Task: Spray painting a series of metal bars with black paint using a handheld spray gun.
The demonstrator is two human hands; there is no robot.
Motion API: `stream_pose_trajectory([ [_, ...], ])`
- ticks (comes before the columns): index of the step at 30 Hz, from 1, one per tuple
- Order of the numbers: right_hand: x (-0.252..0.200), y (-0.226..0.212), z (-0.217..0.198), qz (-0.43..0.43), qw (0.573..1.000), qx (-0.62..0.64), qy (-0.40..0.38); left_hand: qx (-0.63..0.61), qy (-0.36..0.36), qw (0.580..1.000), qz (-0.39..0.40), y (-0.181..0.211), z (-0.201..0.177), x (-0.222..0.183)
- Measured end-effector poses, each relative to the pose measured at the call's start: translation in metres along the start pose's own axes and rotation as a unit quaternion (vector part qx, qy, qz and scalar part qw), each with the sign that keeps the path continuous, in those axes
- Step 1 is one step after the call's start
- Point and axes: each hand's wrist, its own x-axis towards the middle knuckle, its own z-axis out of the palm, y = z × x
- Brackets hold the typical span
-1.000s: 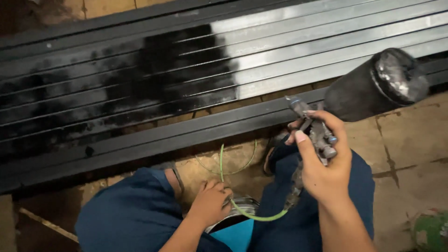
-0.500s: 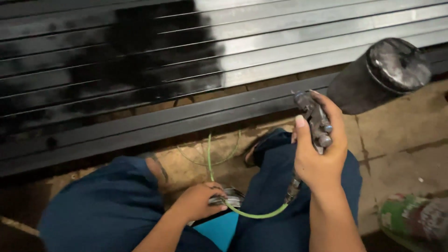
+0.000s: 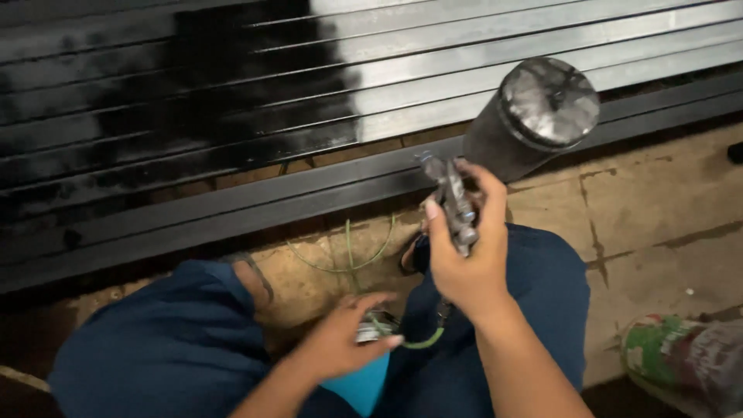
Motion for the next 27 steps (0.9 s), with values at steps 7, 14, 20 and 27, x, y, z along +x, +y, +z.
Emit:
stream_pose_trajectory([
  [7,-0.009,-0.009,0.011,-0.065,0.998,0.005,0.009,-0.183,0.182,0.95,0.176,0.069,0.071,0.036],
  [14,-0.007,-0.011,-0.01,0.211,0.969,0.108,-0.072,-0.182,0.261,0.927,0.196,0.07,0.087,0.058],
  [20,-0.003,-0.007,-0.025,0.222,0.969,0.089,-0.057,-0.142,0.082,0.982,0.088,0.087,0.071,0.04],
  [27,-0.011,0.017,-0.014,0.191,0.979,0.067,0.006,0.197,-0.013,0.963,0.183,-0.039,0.038,-0.023],
])
